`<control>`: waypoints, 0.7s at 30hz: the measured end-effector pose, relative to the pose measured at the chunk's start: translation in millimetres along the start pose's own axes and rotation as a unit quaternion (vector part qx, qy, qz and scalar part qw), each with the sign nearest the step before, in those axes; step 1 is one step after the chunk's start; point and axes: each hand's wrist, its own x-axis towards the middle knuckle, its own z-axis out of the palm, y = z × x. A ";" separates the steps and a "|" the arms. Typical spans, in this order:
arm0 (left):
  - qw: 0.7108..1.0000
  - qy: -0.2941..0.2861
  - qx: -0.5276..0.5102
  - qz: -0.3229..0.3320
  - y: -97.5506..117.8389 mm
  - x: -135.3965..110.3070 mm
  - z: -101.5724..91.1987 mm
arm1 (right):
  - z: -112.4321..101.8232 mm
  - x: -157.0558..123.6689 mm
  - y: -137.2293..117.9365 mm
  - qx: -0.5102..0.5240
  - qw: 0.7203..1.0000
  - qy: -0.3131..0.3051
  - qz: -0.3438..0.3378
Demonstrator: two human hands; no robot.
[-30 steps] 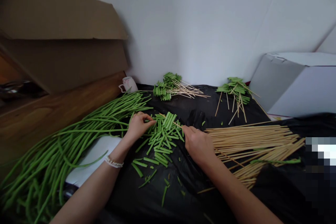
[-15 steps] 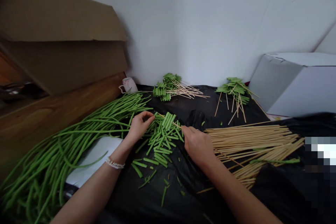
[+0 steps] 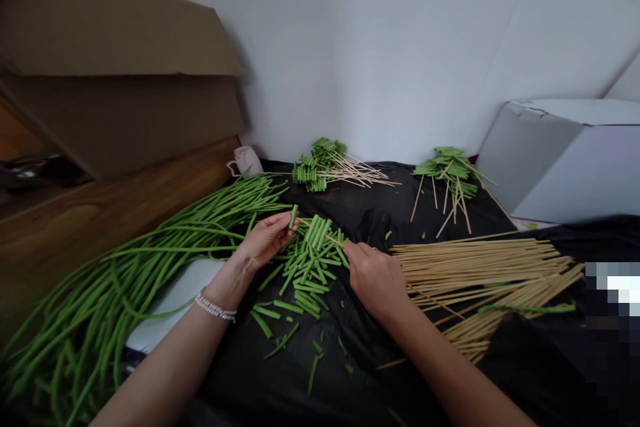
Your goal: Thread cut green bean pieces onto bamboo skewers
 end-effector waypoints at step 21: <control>1.000 -0.001 -0.027 0.000 -1.2 -0.8 1.6 | -2.1 0.8 -2.5 -0.016 1.000 0.000 0.004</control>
